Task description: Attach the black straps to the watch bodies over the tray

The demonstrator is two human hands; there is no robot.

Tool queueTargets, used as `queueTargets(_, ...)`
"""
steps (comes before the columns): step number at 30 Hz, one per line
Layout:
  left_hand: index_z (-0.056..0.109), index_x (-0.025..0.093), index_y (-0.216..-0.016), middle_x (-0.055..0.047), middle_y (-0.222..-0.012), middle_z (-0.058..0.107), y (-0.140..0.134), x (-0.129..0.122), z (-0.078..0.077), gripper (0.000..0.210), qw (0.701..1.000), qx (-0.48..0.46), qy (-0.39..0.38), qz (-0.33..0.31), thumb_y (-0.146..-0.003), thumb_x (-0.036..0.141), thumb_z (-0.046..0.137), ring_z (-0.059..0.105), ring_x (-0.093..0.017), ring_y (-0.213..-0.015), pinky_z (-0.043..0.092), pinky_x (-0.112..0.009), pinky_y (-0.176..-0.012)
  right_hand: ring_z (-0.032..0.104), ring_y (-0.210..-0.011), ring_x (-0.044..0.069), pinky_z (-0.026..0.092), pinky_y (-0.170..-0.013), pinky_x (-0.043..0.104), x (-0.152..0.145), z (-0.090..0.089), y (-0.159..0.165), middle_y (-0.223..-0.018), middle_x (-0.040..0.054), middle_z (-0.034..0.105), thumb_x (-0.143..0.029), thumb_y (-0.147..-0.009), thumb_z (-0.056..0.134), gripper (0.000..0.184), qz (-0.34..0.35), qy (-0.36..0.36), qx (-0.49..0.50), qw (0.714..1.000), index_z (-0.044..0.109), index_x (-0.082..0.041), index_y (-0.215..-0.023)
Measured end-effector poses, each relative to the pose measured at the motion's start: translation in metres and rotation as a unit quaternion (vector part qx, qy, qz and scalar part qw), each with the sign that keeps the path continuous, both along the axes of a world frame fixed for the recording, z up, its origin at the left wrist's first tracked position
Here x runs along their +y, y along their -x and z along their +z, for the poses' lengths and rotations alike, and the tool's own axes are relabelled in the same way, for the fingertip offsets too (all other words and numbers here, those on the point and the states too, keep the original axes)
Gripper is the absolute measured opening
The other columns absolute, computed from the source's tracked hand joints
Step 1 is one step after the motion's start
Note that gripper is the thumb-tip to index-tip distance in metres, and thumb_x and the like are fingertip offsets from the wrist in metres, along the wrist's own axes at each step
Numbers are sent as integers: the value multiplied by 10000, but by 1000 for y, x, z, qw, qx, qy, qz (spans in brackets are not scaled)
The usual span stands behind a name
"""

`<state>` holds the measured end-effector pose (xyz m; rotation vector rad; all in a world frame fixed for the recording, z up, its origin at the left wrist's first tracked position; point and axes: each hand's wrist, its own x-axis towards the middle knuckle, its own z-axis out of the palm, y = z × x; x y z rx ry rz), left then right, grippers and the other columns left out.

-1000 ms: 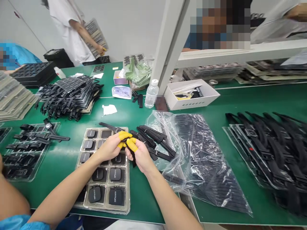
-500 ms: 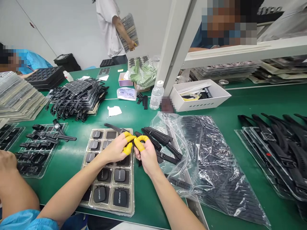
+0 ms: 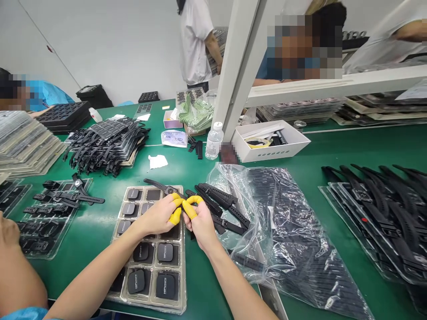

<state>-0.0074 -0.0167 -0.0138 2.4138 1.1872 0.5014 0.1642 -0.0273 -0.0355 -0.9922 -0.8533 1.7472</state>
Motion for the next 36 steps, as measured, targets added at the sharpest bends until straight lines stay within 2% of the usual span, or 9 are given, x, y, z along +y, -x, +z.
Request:
queueTargets(5, 591, 206, -1346, -112, -1233, 699, 3, 3, -1, 344, 984, -165, 61, 32, -1013, 269, 539, 677, -239, -1115, 578, -404, -1004, 434, -452, 100, 317, -430, 211, 1, 2, -1, -570, -86, 566, -659, -812, 809, 531, -18, -10, 34, 999, 519, -265, -1018)
queueTargets(10, 671, 178, -1035, -94, -1061, 720, -6, 4, -8, 267, 923, -353, 86, 128, -954, 429, 714, 695, -207, -951, 593, -350, -864, 400, -468, 97, 399, -474, 260, -2, 5, -2, -570, -70, 458, -745, -855, 713, 548, 84, 2, 63, 994, 528, -233, -789)
queueTargets(15, 563, 197, -1060, -77, -1033, 767, 4, 16, -5, 487, 782, -548, 148, 256, -869, 588, 781, 741, -175, -772, 592, -274, -631, 226, -453, 57, 256, -412, 205, 1, 12, -14, -572, -104, 373, -693, -828, 758, 518, 202, 72, 31, 976, 541, -222, -802)
queueTargets(18, 491, 214, -1101, -91, -1088, 791, 18, 27, -3, 563, 708, -607, 117, 341, -836, 600, 805, 725, -140, -643, 539, -216, -503, 259, -446, 56, 268, -409, 203, 5, 14, -22, -573, -100, 424, -672, -831, 758, 497, 192, 55, -15, 980, 552, -220, -850)
queueTargets(20, 509, 199, -1168, -130, -1164, 788, 19, 28, -5, 536, 726, -582, 147, 337, -866, 546, 784, 724, -140, -636, 521, -204, -460, 336, -443, 64, 333, -420, 218, 7, 15, -22, -601, -91, 492, -671, -810, 782, 509, 127, 16, -35, 991, 535, -231, -877)
queueTargets(23, 597, 178, -1288, -150, -1272, 762, 5, 18, -11, 401, 836, -454, 190, 240, -957, 393, 667, 769, -187, -794, 613, -264, -556, 384, -431, 72, 354, -415, 230, 3, 14, -17, -635, -81, 554, -667, -795, 811, 523, 76, -19, -43, 996, 538, -241, -925)
queueTargets(27, 667, 183, -1353, -118, -1406, 700, -11, 2, -10, 435, 968, -224, 80, 81, -950, 136, 512, 651, -245, -1335, 540, -432, -1166, 363, -428, 61, 303, -400, 213, -5, 12, -14, -600, -58, 549, -683, -774, 837, 545, 108, -2, -33, 994, 552, -221, -822)
queueTargets(31, 607, 148, -1446, -124, -1514, 611, -8, -2, -2, 580, 992, -91, 77, 34, -911, 38, 412, 540, -206, -1465, 418, -382, -1276, 372, -451, 63, 321, -407, 194, -7, 6, -18, -555, -53, 505, -665, -718, 900, 558, 145, 42, -22, 988, 588, -205, -766)
queueTargets(36, 569, 147, -1472, -129, -1523, 587, -7, -3, -2, 535, 993, -73, 73, 53, -973, 82, 387, 504, -207, -1493, 427, -384, -1267, 337, -459, 60, 308, -395, 168, -7, 1, -17, -556, -65, 426, -566, -747, 914, 492, 100, 75, 43, 991, 564, -219, -749)
